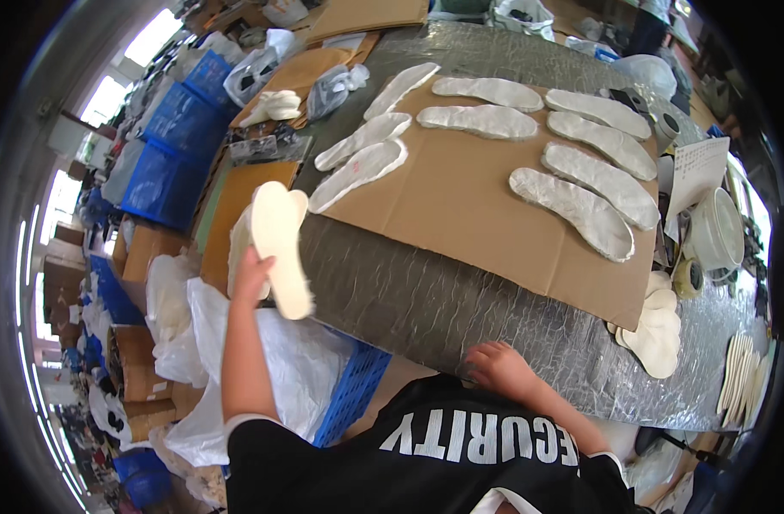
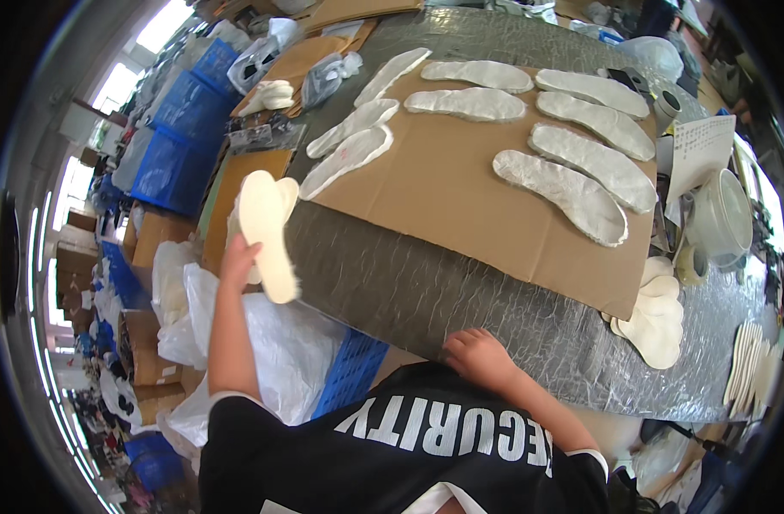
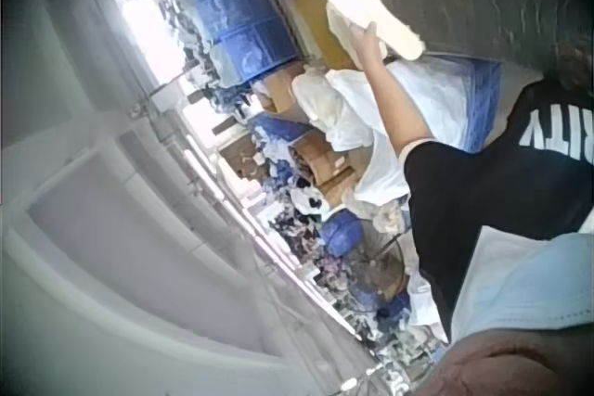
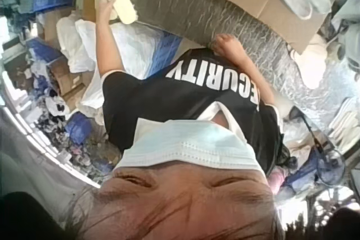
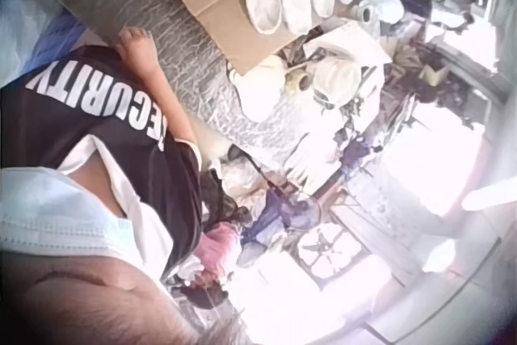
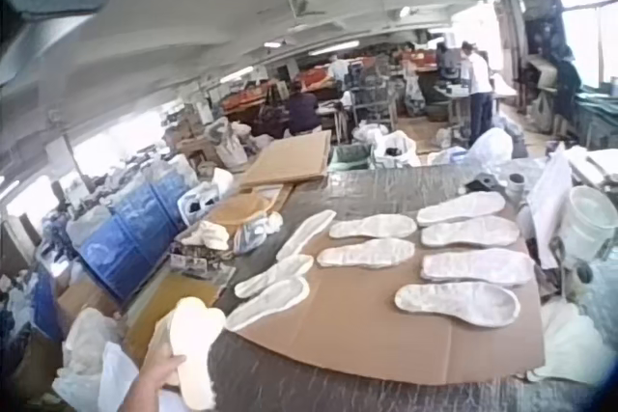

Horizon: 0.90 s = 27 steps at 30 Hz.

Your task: The recorder is inspecting and organizing white fuzzy shoe insoles on a workbench, checking their edges and placing them onto a cardboard sheet.

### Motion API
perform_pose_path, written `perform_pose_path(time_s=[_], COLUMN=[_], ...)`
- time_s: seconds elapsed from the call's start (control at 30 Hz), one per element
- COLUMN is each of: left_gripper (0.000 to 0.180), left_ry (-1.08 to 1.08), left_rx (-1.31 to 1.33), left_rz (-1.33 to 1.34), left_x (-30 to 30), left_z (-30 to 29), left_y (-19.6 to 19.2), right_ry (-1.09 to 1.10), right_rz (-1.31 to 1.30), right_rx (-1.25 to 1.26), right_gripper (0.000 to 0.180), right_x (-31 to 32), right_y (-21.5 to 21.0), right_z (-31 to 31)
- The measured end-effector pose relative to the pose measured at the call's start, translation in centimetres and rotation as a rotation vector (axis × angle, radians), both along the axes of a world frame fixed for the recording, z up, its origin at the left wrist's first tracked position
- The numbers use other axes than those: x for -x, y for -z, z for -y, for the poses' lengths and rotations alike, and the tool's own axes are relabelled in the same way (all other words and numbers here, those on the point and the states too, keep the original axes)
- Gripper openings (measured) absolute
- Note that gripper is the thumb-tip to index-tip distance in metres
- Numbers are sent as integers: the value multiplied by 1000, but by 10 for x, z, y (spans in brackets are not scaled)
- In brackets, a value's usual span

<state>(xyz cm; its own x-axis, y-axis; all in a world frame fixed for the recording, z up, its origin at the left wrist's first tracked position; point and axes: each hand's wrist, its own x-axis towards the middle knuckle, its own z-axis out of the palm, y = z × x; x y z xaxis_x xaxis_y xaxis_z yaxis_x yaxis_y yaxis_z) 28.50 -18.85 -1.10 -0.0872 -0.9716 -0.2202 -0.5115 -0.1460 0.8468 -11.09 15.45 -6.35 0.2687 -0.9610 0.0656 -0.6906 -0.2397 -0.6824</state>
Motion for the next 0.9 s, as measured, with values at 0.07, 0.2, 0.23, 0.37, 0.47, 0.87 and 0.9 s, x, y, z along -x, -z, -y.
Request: perform_pose_path(time_s=[0.07,0.2,0.23,0.37,0.47,0.87,0.9], left_gripper=[37,33,25,15,17,13,10], left_ry=[-75,39,137,677,553,527,508], left_rx=[100,784,705,587,175,-384,-474], left_rz=[526,688,555,84,-314,-352,-399], left_x=[-31,29,75,243,356,451,448], left_z=[35,57,52,12,-2,-11,-18], left_y=[-3,46,56,79,91,66,63], right_ry=[6,251,366,687,909,1844,1793], right_rz=[-60,-41,32,61,-10,782,620], right_rx=[-148,-281,-196,151,381,120,75], right_gripper=[23,19,17,13,9,41,32], right_x=[4,15,20,39,61,202,211], right_y=[3,2,3,-17,-22,-21,-14], right_z=[-10,-22,-20,4,15,33,30])
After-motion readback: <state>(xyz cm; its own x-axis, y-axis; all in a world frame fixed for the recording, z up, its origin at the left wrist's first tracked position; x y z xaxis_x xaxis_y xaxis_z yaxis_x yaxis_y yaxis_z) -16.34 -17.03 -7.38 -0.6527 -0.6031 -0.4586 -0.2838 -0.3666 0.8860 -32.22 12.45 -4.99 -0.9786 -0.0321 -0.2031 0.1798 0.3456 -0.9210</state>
